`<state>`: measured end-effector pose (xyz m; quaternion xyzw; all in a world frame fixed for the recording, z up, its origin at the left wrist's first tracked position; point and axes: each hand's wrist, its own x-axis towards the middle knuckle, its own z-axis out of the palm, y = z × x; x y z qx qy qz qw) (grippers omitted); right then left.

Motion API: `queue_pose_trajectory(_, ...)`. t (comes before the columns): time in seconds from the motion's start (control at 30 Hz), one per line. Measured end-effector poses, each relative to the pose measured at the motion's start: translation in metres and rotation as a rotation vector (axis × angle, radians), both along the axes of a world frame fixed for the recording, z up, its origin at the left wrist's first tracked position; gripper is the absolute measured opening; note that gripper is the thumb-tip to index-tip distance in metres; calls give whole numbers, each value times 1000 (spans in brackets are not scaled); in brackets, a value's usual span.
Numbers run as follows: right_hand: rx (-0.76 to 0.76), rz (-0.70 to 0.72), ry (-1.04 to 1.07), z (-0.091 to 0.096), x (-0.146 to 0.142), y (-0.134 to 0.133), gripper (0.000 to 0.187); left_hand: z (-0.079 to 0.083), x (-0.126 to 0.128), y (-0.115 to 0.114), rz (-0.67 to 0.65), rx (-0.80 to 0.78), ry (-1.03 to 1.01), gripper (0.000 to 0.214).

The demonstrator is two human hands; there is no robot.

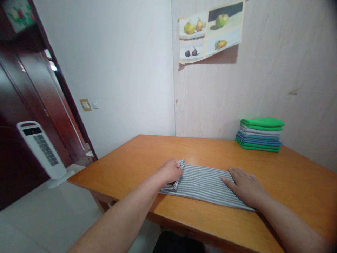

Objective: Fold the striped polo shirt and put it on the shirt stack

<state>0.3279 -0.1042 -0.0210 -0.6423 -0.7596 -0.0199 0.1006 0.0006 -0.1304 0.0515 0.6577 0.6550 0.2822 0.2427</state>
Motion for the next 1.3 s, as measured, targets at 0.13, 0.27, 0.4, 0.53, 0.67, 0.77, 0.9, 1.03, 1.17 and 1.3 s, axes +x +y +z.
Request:
queue_pose_trajectory(0.13,6,6,1,1,0,0,84,-11,8,-3,-21,6,31,14)
queue_pose_trajectory(0.27,1,6,1,1,0,0,85,-4,6,-5,-40,63,-115,26)
queue_pose_trajectory(0.4,3,2,3,0,1,0,86,3,-9,-2,26,326,-32,25)
queue_pose_trajectory(0.53,7,8,0,-2,1,1,86,-6,-20,-2,-113,430,197,32)
queue_pose_trajectory(0.67,-1,12,-5,-2,2,2,87,-21,-19,-8,-335,307,364,51)
queue_pose_trajectory(0.77,-1,8,-2,-2,1,1,86,-26,-15,-11,-360,153,490,68)
queue_pose_trajectory(0.9,-4,5,5,-2,2,0,85,-25,-13,-11,-366,81,552,77)
queue_pose_trajectory(1.03,-12,-2,0,-1,2,-1,84,-26,-12,-10,-362,86,557,78)
queue_pose_trajectory(1.17,-25,-12,-19,3,1,-3,85,-27,-10,-11,-355,86,552,81)
queue_pose_trajectory(1.3,-45,-11,-18,6,-1,-4,84,-26,-10,-13,-361,86,541,89)
